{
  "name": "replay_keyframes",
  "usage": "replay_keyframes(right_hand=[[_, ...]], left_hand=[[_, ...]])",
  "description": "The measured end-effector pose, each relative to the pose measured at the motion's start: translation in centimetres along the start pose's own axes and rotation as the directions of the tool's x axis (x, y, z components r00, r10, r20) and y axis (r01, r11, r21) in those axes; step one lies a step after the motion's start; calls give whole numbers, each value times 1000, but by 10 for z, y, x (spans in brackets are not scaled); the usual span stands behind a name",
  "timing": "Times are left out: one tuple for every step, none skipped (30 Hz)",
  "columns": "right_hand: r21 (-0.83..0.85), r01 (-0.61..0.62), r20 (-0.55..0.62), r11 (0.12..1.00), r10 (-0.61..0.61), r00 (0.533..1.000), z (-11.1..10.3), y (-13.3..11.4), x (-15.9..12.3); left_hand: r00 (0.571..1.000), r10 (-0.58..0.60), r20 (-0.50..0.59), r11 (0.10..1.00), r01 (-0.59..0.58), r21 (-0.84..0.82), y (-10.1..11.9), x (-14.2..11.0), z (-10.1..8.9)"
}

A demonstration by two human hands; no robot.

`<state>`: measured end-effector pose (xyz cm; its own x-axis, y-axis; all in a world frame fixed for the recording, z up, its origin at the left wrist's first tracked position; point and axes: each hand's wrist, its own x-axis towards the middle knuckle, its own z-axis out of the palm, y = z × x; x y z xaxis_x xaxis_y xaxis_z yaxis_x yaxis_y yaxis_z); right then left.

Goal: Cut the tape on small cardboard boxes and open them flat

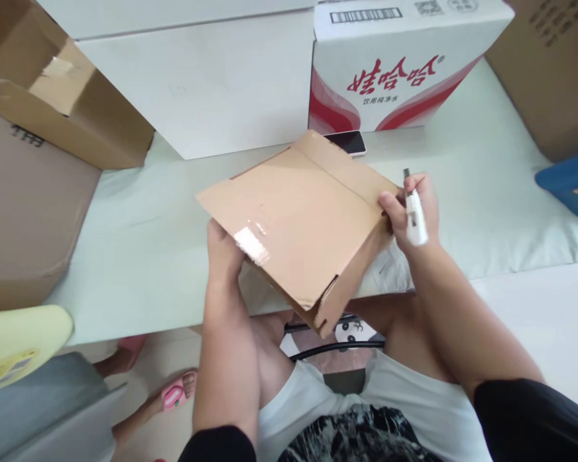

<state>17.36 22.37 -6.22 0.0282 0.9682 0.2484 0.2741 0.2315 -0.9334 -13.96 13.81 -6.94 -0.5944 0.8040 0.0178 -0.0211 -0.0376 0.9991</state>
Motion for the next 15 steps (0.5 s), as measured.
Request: replay_keyframes(right_hand=[[-74,23,-31,997,-25,999,1,-2,0],[-147,33,-43,989,-40,998,3,-4,-1],[-216,32,-30,976,-40,999,4,-5,-2],[-277,23,5,961,-23,1000,6,-5,-3],[-331,12,59,943,8,998,8,-5,-5],[-379,7,119,925,41,992,11,-4,-6],[-418,9,171,908,69,983,14,-2,-7],[-450,17,212,893,88,973,17,1,-7],[-475,28,243,880,101,965,20,4,-7],[-490,39,268,871,108,957,21,6,-7],[-492,48,290,869,112,951,22,9,-6],[-481,49,303,875,114,946,21,11,-4],[-470,41,300,882,116,947,18,13,-1],[-475,27,281,880,122,952,13,16,2],[-507,11,254,862,137,958,7,19,6]], left_hand=[[1000,-15,-22,999,14,-39,5,-1,3],[999,-41,-26,995,38,-95,10,-3,6],[997,-75,-6,984,73,-163,16,-4,9],[993,-110,33,966,115,-230,22,-6,11],[987,-136,87,944,156,-290,27,-8,13],[978,-151,141,919,191,-345,32,-9,14],[971,-155,184,893,217,-393,35,-11,15],[968,-150,203,873,226,-433,38,-12,17],[969,-148,200,860,226,-457,39,-13,18],[970,-160,181,858,227,-460,38,-13,19],[970,-192,148,865,238,-442,37,-13,20],[966,-239,100,874,258,-412,35,-12,21],[956,-290,43,880,284,-381,33,-10,21],[942,-335,-13,880,308,-362,31,-8,20],[929,-366,-57,876,323,-357,30,-5,17]])
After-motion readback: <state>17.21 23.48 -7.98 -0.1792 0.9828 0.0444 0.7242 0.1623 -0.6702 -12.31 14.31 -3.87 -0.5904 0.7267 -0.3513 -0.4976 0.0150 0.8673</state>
